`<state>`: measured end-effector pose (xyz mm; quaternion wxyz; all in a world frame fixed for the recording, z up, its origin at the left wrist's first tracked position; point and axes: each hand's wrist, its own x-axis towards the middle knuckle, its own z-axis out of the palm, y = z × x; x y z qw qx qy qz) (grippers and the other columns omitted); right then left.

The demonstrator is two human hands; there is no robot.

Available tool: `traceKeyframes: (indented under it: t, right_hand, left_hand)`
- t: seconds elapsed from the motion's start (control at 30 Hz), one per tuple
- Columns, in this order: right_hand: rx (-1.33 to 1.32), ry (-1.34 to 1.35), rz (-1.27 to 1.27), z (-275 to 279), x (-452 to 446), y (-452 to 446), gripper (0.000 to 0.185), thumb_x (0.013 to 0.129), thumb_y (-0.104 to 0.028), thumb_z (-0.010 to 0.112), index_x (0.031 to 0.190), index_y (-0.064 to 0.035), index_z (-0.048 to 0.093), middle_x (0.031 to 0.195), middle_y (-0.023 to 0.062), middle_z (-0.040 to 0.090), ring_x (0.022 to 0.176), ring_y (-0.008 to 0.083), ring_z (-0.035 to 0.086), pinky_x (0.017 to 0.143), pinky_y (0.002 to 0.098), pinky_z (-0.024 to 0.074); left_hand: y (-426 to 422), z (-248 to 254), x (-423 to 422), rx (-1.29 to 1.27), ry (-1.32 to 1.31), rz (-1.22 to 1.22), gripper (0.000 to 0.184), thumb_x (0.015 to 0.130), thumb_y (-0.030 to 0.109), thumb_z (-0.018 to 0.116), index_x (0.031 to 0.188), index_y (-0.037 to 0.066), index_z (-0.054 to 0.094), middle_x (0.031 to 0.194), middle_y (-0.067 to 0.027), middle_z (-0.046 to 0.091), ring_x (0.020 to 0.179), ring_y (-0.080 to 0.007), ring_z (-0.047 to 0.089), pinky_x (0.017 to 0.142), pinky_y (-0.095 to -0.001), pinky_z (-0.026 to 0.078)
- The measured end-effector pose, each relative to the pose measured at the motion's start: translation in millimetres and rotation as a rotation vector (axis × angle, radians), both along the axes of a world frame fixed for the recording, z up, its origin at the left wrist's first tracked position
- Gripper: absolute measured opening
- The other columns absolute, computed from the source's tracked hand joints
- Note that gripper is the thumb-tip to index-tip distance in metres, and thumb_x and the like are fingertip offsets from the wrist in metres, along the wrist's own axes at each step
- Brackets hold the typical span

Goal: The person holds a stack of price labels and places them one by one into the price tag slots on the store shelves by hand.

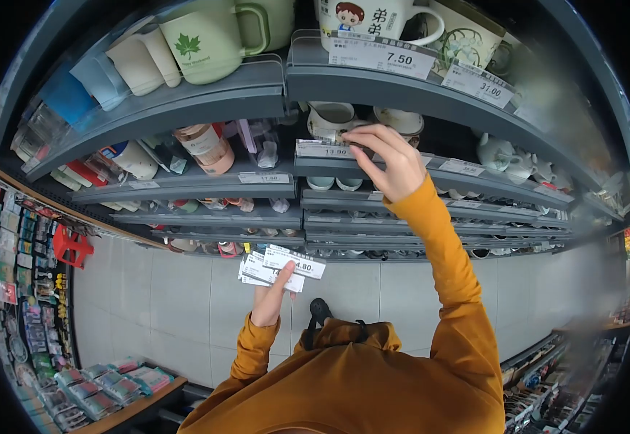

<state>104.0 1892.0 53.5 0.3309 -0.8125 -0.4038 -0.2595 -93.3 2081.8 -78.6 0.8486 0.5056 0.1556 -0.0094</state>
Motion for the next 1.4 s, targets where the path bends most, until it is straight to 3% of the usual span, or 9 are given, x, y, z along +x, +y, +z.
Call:
traceKeyframes:
  t: [0.1, 0.2, 0.33, 0.57, 1.0, 1.13, 1.4]
  right_hand:
    - [0.158, 0.087, 0.005, -5.3, -40.4, 1.3, 0.017, 0.080, 0.004, 0.066, 0.097, 0.0025, 0.067, 0.093, 0.0133, 0.066, 0.084, 0.0250, 0.064, 0.077, 0.0293, 0.0504]
    - [0.206, 0.487, 0.046, -32.4, -89.9, 3.8, 0.018, 0.080, 0.000, 0.068, 0.098, 0.0025, 0.067, 0.092, 0.0119, 0.066, 0.082, 0.0195, 0.064, 0.076, 0.0281, 0.0511]
    - [0.320, 0.827, 0.049, -68.4, -127.9, 2.7, 0.022, 0.080, -0.003, 0.071, 0.102, 0.0012, 0.067, 0.089, 0.0103, 0.065, 0.078, 0.0147, 0.064, 0.075, 0.0254, 0.0515]
    - [0.580, 0.964, 0.030, -76.5, -150.2, -3.0, 0.032, 0.082, -0.003, 0.070, 0.113, 0.0009, 0.061, 0.087, 0.0052, 0.065, 0.083, 0.0110, 0.064, 0.079, 0.0257, 0.0512]
    - [0.572, 0.944, 0.075, -74.6, -179.1, -59.9, 0.031, 0.082, -0.001, 0.070, 0.111, 0.0004, 0.062, 0.079, 0.0037, 0.065, 0.078, 0.0103, 0.063, 0.079, 0.0267, 0.0501]
    - [0.586, 0.940, 0.064, -82.1, -195.2, -104.9, 0.033, 0.081, 0.005, 0.068, 0.113, 0.0032, 0.060, 0.080, 0.0032, 0.063, 0.078, 0.0082, 0.060, 0.078, 0.0247, 0.0486]
    - [0.560, 0.999, 0.014, -115.7, -242.5, -230.4, 0.032, 0.081, 0.001, 0.070, 0.112, 0.0007, 0.061, 0.080, 0.0047, 0.065, 0.078, 0.0101, 0.063, 0.079, 0.0256, 0.0493]
  left_hand:
    - [-8.0, 11.2, 7.4, -0.017, -0.018, 0.049, 0.014, 0.094, 0.015, 0.059, 0.096, 0.001, 0.059, 0.076, -0.0028, 0.060, 0.059, -0.0088, 0.051, 0.051, -0.0241, 0.040]
    - [-19.4, 19.5, 12.3, -0.027, -0.067, 0.111, 0.013, 0.094, 0.014, 0.060, 0.098, 0.002, 0.059, 0.078, -0.0025, 0.060, 0.060, -0.0082, 0.051, 0.050, -0.0238, 0.040]
    - [-28.0, 33.4, 13.1, -0.019, -0.075, 0.148, 0.013, 0.094, 0.015, 0.060, 0.098, 0.002, 0.060, 0.081, -0.0027, 0.061, 0.062, -0.0084, 0.052, 0.049, -0.0237, 0.041]
    - [-42.7, 40.8, 5.0, 0.009, -0.097, 0.166, 0.013, 0.093, 0.014, 0.060, 0.098, 0.002, 0.060, 0.081, -0.0028, 0.061, 0.062, -0.0085, 0.053, 0.048, -0.0237, 0.041]
    - [-100.0, 51.2, -28.4, 0.069, -0.078, 0.191, 0.014, 0.094, 0.015, 0.060, 0.099, 0.001, 0.060, 0.080, -0.0021, 0.061, 0.063, -0.0080, 0.053, 0.050, -0.0232, 0.042]
    - [-134.8, 42.7, -44.6, 0.152, -0.067, 0.098, 0.014, 0.093, 0.013, 0.060, 0.101, 0.001, 0.060, 0.079, -0.0022, 0.061, 0.062, -0.0079, 0.054, 0.051, -0.0229, 0.043]
    - [-233.5, 15.9, -97.0, 0.199, -0.068, 0.038, 0.013, 0.091, 0.012, 0.063, 0.093, 0.002, 0.055, 0.076, -0.0024, 0.059, 0.061, -0.0080, 0.056, 0.050, -0.0224, 0.045]
